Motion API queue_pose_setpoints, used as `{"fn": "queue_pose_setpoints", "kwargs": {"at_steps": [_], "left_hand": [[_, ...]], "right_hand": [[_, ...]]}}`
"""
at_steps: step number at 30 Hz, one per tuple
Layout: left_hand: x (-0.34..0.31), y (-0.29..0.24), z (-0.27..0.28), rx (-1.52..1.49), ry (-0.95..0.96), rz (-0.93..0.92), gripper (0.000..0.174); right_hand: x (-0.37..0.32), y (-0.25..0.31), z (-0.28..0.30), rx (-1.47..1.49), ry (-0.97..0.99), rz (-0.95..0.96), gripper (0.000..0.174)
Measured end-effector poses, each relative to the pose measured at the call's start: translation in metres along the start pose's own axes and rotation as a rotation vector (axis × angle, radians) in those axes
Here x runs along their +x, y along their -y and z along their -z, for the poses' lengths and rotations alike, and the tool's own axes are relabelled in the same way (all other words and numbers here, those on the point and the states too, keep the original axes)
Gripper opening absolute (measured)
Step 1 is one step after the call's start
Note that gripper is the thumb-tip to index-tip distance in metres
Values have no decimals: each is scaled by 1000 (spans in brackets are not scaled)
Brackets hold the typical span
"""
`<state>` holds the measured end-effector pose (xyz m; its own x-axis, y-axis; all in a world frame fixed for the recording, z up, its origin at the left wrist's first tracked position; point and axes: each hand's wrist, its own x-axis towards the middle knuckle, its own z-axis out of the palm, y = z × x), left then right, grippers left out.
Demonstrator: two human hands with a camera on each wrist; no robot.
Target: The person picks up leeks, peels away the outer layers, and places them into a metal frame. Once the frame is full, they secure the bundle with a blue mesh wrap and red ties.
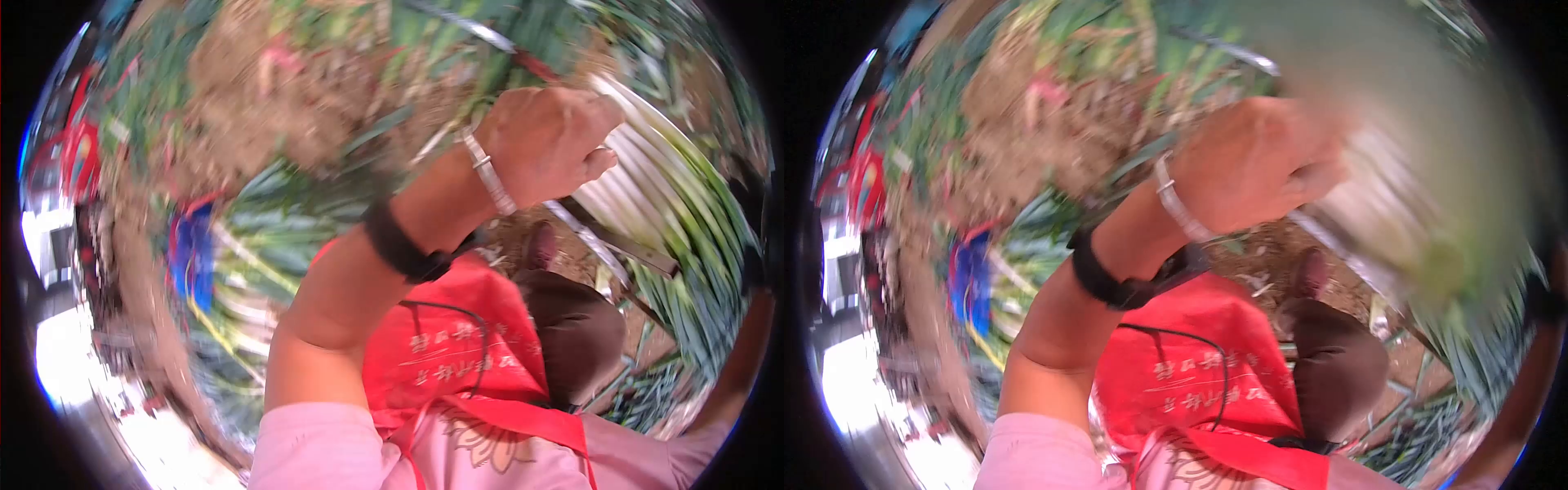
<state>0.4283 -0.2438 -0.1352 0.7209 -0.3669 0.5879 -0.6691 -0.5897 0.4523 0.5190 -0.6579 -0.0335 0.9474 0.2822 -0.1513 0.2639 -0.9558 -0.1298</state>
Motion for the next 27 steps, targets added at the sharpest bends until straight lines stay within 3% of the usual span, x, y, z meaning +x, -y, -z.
{"fn": "queue_pose_setpoints", "kwargs": {"at_steps": [2,4,5,6,7,9,11,12,14,16,18,20,21,22,23,25,27], "left_hand": [[-69,-10,72,-161,69,424,17],[-159,-2,109,-84,-61,674,22],[-219,2,133,-213,-122,983,18],[-277,3,144,-159,-216,1089,18],[-335,-3,155,-16,-245,1238,20],[-456,-13,153,230,-288,1421,20],[-553,-31,143,5,-612,1641,25],[-619,-29,127,-4,-640,1654,25],[-629,-44,120,34,-559,1871,31],[-584,-50,127,118,-463,2004,37],[-572,-30,124,203,-465,2035,43],[-654,28,74,418,-520,1978,52],[-651,50,77,633,-563,1906,62],[-651,62,81,522,-502,2072,65],[-651,71,83,512,-502,2067,65],[-614,74,105,441,-329,2388,64],[-620,75,112,424,-269,2345,58]], "right_hand": [[-24,69,39,53,-11,70,49],[-42,124,60,110,13,94,45],[-52,159,70,101,43,123,44],[-56,180,68,89,48,148,44],[-60,203,68,1,152,499,47],[-67,227,58,-117,244,872,49],[-76,202,7,220,254,559,54],[-76,194,-16,381,256,398,57],[-76,263,-28,317,277,350,58],[-80,337,-41,75,307,471,56],[-78,357,-59,123,379,419,58],[-75,377,-75,88,417,338,59],[-73,381,-83,90,401,358,56],[-70,385,-91,91,385,378,53],[-68,390,-99,92,369,397,51],[-62,404,-108,171,423,361,49],[-58,419,-113,171,454,318,51]]}}
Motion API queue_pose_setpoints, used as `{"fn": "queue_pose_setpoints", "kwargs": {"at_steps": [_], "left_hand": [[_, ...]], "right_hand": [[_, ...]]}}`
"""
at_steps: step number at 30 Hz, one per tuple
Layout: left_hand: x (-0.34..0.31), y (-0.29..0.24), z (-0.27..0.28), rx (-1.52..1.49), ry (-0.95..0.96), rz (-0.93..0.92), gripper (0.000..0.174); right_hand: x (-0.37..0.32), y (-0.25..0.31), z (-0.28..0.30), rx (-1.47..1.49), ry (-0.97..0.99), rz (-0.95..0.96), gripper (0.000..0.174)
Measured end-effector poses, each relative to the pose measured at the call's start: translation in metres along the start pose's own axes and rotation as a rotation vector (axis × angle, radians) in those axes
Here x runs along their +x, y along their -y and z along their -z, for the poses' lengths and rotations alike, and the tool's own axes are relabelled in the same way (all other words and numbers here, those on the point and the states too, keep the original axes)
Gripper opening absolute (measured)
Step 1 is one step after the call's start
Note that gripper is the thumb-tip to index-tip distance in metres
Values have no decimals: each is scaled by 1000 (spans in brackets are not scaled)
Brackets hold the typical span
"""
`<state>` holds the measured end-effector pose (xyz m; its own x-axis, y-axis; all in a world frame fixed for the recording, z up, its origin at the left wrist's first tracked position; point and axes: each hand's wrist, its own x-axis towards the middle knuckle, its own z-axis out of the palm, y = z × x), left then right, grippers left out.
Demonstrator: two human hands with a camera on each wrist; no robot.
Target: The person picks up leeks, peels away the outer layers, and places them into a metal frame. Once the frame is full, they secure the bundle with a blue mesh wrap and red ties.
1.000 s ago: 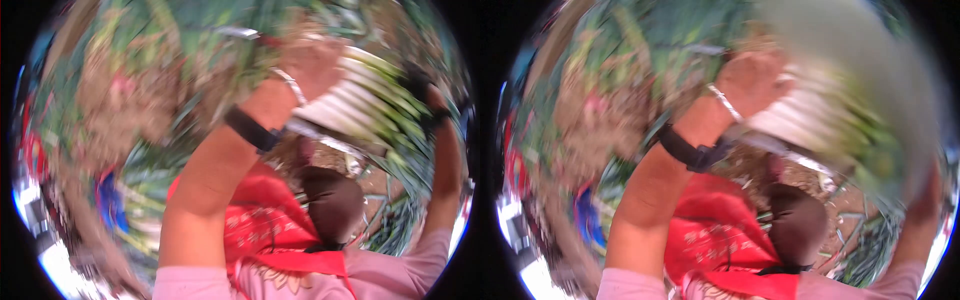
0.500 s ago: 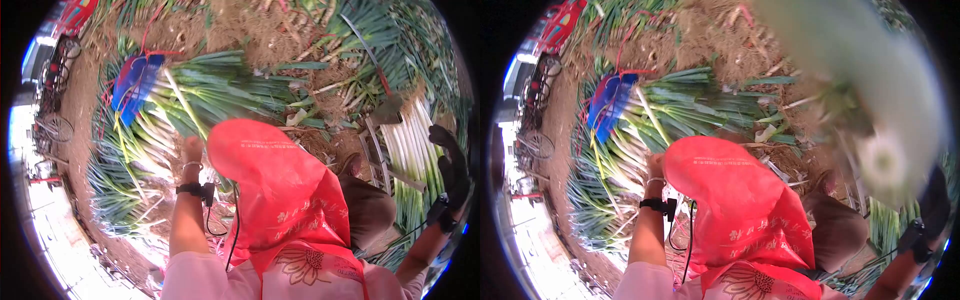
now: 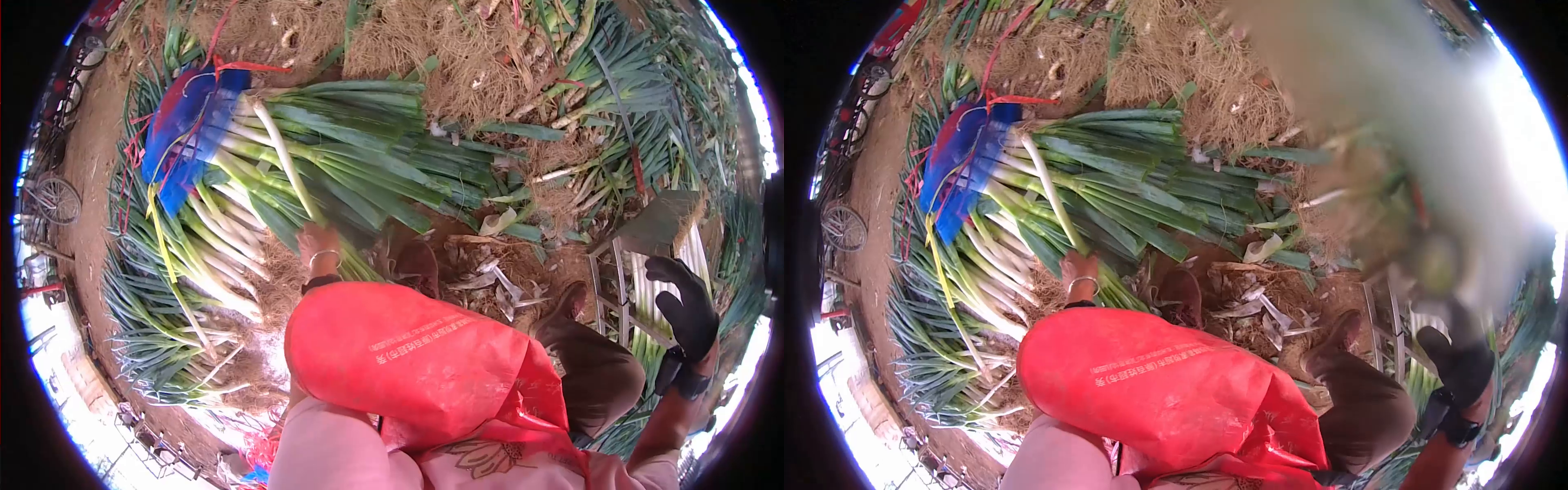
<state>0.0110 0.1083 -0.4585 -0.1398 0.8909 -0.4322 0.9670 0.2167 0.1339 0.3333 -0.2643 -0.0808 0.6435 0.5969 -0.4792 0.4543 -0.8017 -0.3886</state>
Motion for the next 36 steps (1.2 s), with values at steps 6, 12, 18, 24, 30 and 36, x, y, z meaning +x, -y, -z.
{"fn": "queue_pose_setpoints", "kwargs": {"at_steps": [6,12,18,24,30,36], "left_hand": [[10,-5,109,-563,-19,-519,45],[-97,-115,275,-1350,239,-1038,27],[-255,-195,333,-1545,456,-1437,47],[-393,-227,283,-1208,231,-1867,34],[-516,-210,216,-1589,1654,-1174,26],[-588,-191,167,-1295,1830,-1120,41]], "right_hand": [[3,-8,-16,327,6,80,46],[-40,39,-4,-66,-232,553,43],[-107,28,42,-54,-592,632,47],[-133,26,62,-185,-990,645,56],[-160,11,56,-244,-1189,534,57],[-196,-83,68,-398,-1075,284,42]]}}
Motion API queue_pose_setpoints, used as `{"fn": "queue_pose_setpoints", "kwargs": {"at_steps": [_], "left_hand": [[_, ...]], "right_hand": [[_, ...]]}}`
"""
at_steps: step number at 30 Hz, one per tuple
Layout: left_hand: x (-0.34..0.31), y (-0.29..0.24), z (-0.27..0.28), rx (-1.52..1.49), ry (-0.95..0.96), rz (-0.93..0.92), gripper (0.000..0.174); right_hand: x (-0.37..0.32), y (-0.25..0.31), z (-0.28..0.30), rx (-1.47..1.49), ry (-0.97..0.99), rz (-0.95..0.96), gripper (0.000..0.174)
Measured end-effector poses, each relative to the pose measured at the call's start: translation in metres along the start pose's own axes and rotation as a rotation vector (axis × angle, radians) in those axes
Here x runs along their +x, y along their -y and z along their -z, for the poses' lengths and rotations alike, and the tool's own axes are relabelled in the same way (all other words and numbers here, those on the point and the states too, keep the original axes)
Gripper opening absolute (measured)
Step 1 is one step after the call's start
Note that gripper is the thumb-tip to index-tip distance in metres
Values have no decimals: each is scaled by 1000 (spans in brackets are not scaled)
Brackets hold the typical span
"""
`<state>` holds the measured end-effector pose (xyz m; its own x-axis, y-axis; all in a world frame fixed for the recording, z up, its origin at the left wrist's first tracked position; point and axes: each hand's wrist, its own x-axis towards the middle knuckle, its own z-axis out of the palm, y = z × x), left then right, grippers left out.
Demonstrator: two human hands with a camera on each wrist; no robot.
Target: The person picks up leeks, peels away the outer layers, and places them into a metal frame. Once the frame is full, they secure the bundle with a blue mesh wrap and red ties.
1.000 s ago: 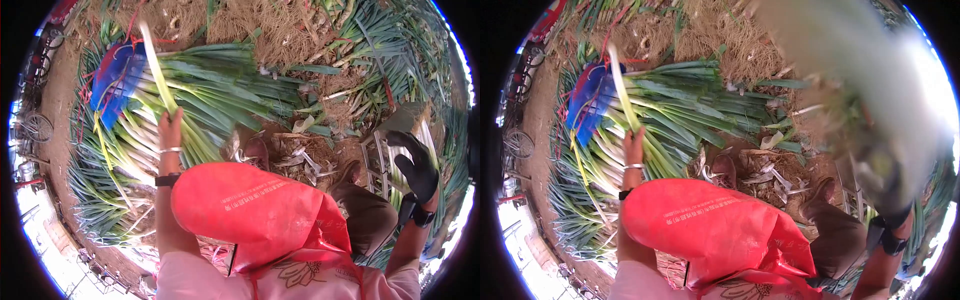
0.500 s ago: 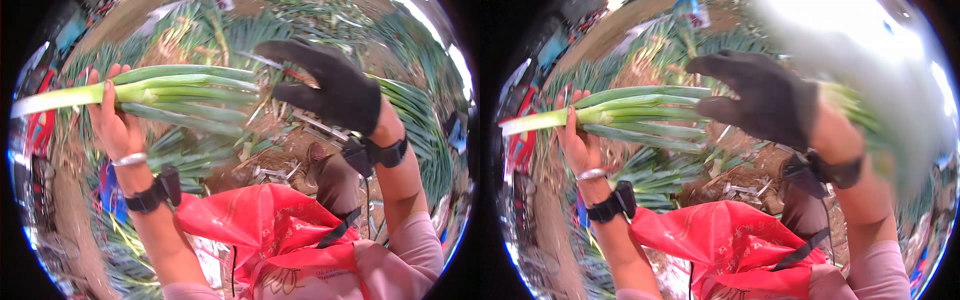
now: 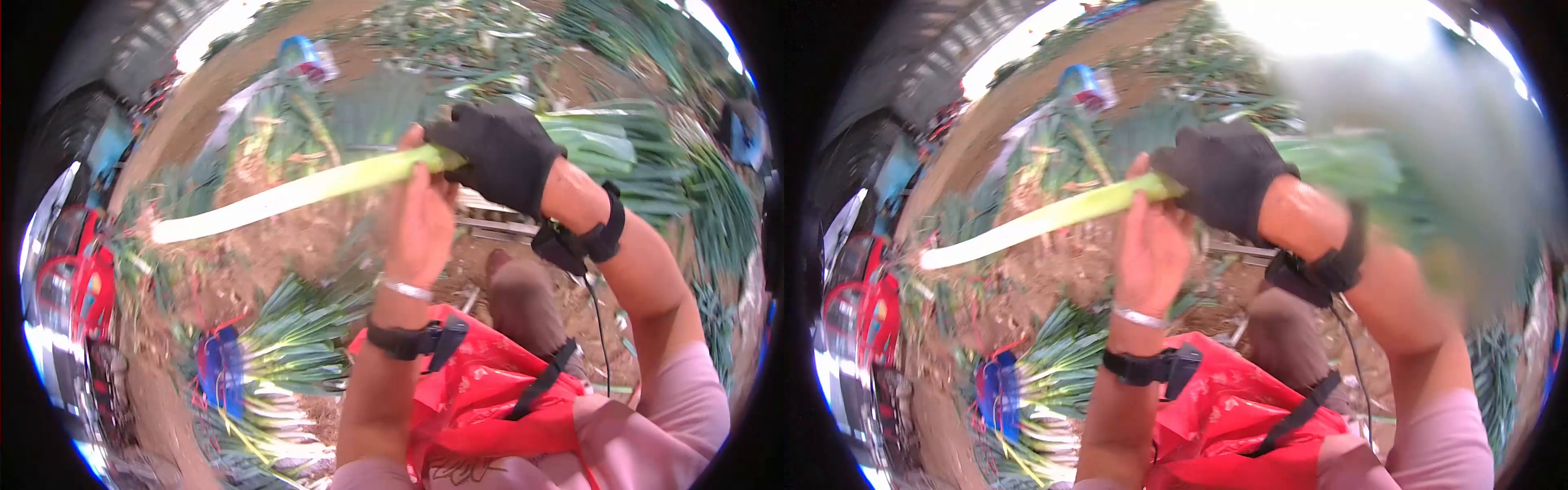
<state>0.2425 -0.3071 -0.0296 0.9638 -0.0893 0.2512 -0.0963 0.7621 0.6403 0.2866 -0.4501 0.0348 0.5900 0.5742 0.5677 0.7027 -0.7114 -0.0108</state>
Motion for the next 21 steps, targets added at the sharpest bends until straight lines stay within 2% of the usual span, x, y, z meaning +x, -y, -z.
{"fn": "queue_pose_setpoints", "kwargs": {"at_steps": [2,3,5,6,7,8,9,10,12,14,15,16,17,19,21], "left_hand": [[5,11,-2,680,106,-38,39],[-2,13,-6,629,75,-40,32],[0,2,62,1653,326,-285,14],[-1,-1,73,1324,13,-15,12],[-3,-5,85,976,-283,245,15],[-2,-10,109,1051,-297,292,10],[1,-8,130,1128,-319,342,17],[6,-2,138,1124,-314,352,17],[17,9,150,1382,-191,62,23],[38,21,148,1426,-135,64,28],[50,33,139,1444,-101,6,28],[62,44,134,1461,-67,-43,29],[75,54,134,1465,-78,-10,29],[90,73,139,1633,157,-94,31],[91,90,152,1647,155,-37,32]], "right_hand": [[-25,-43,20,-121,-62,-2,26],[-40,-72,34,-192,-69,21,32],[-61,-129,61,-313,-141,97,40],[-69,-140,80,-337,-128,72,40],[-73,-147,102,-486,36,-26,35],[-78,-157,113,-624,201,-123,31],[-89,-174,111,-629,211,-132,31],[-103,-199,103,-644,206,-129,36],[-122,-232,86,-660,207,-124,42],[-130,-254,64,-676,313,-263,44],[-133,-265,53,-700,346,-299,45],[-137,-276,44,-684,362,-295,45],[-144,-286,33,-649,375,-298,46],[-156,-304,15,-526,431,-333,50],[-155,-298,8,-438,520,-366,51]]}}
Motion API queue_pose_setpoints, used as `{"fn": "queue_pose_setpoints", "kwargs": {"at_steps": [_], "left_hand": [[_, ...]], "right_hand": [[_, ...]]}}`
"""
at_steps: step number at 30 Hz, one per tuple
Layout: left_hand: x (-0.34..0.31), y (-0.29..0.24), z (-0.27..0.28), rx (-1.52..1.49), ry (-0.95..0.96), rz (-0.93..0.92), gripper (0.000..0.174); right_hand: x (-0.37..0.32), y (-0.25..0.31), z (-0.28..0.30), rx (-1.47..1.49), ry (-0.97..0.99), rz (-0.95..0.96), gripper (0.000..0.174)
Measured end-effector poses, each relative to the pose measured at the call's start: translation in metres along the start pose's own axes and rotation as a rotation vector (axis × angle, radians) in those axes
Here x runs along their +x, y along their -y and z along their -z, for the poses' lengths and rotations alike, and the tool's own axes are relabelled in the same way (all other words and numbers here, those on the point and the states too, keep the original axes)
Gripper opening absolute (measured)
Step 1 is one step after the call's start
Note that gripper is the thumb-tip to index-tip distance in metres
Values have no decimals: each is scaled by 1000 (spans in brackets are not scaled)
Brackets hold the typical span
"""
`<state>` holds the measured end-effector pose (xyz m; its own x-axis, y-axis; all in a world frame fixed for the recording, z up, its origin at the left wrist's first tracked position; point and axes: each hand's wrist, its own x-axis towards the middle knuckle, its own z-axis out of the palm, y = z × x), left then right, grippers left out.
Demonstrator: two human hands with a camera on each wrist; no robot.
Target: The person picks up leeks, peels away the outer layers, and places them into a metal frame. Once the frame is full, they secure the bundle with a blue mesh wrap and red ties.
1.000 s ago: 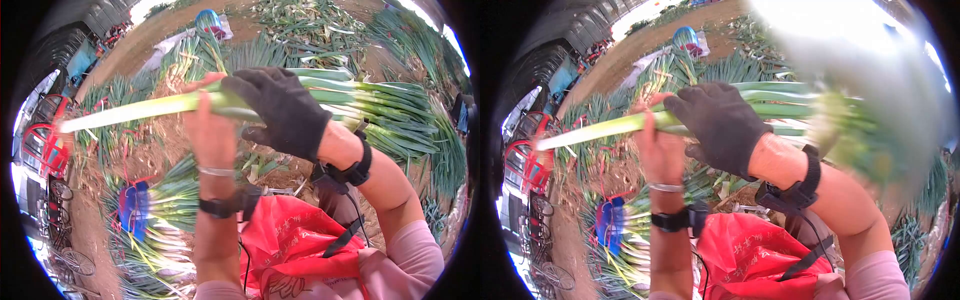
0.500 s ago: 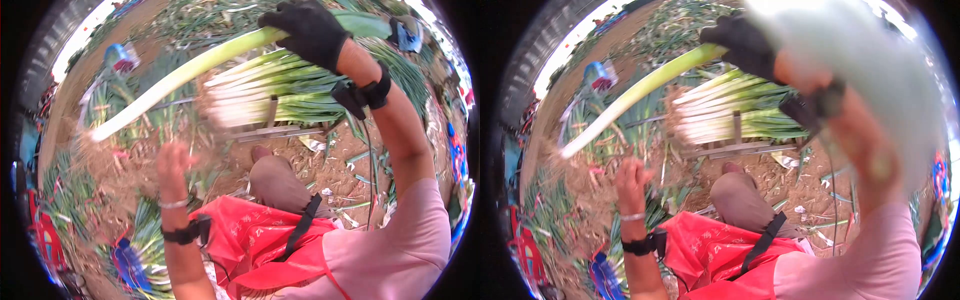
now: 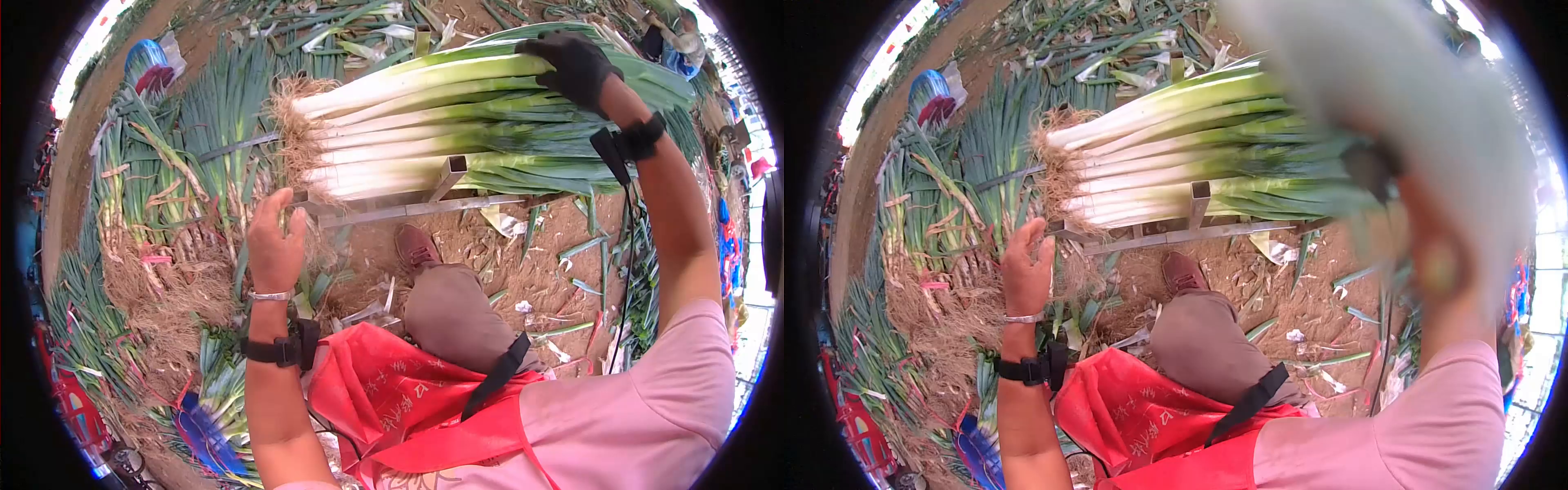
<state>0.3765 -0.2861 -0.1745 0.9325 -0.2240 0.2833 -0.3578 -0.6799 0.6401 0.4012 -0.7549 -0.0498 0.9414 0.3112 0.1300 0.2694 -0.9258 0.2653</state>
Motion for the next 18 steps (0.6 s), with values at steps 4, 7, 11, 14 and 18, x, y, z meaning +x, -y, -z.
{"fn": "queue_pose_setpoints", "kwargs": {"at_steps": [4,7,11,14,18], "left_hand": [[4,5,-19,88,32,-39,31],[10,4,-25,143,0,-32,30],[24,20,-27,264,-45,-108,29],[34,28,-40,462,283,-314,35],[54,44,-65,596,137,-467,39]], "right_hand": [[-13,22,-8,84,96,27,52],[-14,32,-21,192,128,94,51],[-13,48,-18,125,191,57,50],[-10,30,-13,149,116,13,52],[-10,25,-7,229,15,79,55]]}}
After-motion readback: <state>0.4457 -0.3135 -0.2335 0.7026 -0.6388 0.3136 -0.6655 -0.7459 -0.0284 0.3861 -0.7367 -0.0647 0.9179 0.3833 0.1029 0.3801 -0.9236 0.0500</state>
